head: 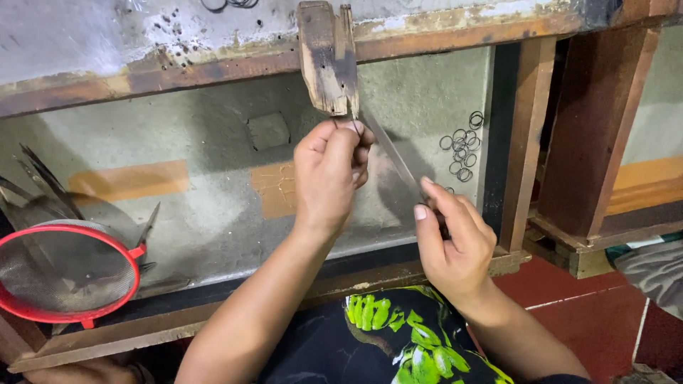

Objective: The person is using a metal file to smooth the edges of small metal rings against a wooden filing peg at a jewelry workbench.

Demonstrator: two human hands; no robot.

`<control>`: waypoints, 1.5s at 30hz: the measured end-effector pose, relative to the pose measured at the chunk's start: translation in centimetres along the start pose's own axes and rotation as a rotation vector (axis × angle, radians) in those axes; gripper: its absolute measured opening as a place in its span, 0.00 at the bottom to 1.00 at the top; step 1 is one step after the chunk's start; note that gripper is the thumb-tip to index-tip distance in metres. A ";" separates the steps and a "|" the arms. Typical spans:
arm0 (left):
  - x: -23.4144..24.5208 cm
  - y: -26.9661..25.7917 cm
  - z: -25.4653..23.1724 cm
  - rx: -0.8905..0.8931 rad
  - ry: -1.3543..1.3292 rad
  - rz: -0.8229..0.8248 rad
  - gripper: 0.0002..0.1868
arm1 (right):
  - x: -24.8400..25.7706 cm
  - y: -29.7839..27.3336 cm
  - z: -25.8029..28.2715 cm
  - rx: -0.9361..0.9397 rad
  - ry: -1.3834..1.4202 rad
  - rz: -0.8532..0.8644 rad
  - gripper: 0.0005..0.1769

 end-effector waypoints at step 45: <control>0.0 -0.6 -1.3 -0.570 0.565 0.058 0.13 | 0.4 1.7 -0.5 0.106 -0.127 -0.045 0.13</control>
Point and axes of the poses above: each hand's wrist, its own y-axis towards the middle knuckle, its own x-axis out of the back of the hand, z = x × y, the point moved 2 cm from there along y, towards the middle knuckle, and after that the axes turned 14 degrees about -x, right-handed, at the moved point
